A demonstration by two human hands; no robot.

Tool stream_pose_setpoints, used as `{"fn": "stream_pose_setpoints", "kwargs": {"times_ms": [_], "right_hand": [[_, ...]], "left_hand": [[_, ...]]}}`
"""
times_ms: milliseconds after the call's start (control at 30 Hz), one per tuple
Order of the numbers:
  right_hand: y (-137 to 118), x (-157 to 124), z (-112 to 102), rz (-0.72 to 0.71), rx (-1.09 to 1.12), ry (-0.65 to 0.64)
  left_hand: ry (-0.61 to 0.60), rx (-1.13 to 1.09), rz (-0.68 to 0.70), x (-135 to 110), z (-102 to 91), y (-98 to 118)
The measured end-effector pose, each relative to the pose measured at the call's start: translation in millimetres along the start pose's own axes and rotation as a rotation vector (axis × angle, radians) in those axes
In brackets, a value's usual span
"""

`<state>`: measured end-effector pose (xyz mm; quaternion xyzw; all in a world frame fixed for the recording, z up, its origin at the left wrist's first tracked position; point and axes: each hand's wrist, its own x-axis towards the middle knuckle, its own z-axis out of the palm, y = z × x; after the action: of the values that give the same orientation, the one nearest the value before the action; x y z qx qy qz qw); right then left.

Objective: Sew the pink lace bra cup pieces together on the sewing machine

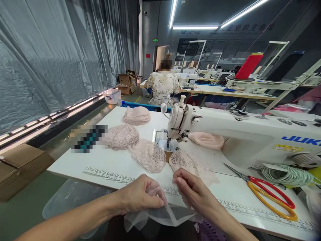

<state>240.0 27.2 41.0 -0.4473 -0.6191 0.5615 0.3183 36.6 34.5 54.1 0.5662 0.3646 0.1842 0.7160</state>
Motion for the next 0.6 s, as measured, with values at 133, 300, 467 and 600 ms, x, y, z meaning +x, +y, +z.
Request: {"fn": "stream_pose_setpoints", "kwargs": {"times_ms": [133,300,467,600], "right_hand": [[-7,-2,-11,-0.006,-0.116,-0.17],[-25,15,-30,-0.127,-0.5,-0.03],[-48,38,-42,-0.837,-0.863,0.419],[-24,63,-34,-1.025,-1.036,0.385]], "left_hand": [[-0.013,0.019,0.013,2,-10.5,-4],[0.044,0.512,0.065,11,-41.0,33],[0.45,1.454,0.984,23,-78.0,97],[0.398,1.689,1.301,36,-100.2,80]]}}
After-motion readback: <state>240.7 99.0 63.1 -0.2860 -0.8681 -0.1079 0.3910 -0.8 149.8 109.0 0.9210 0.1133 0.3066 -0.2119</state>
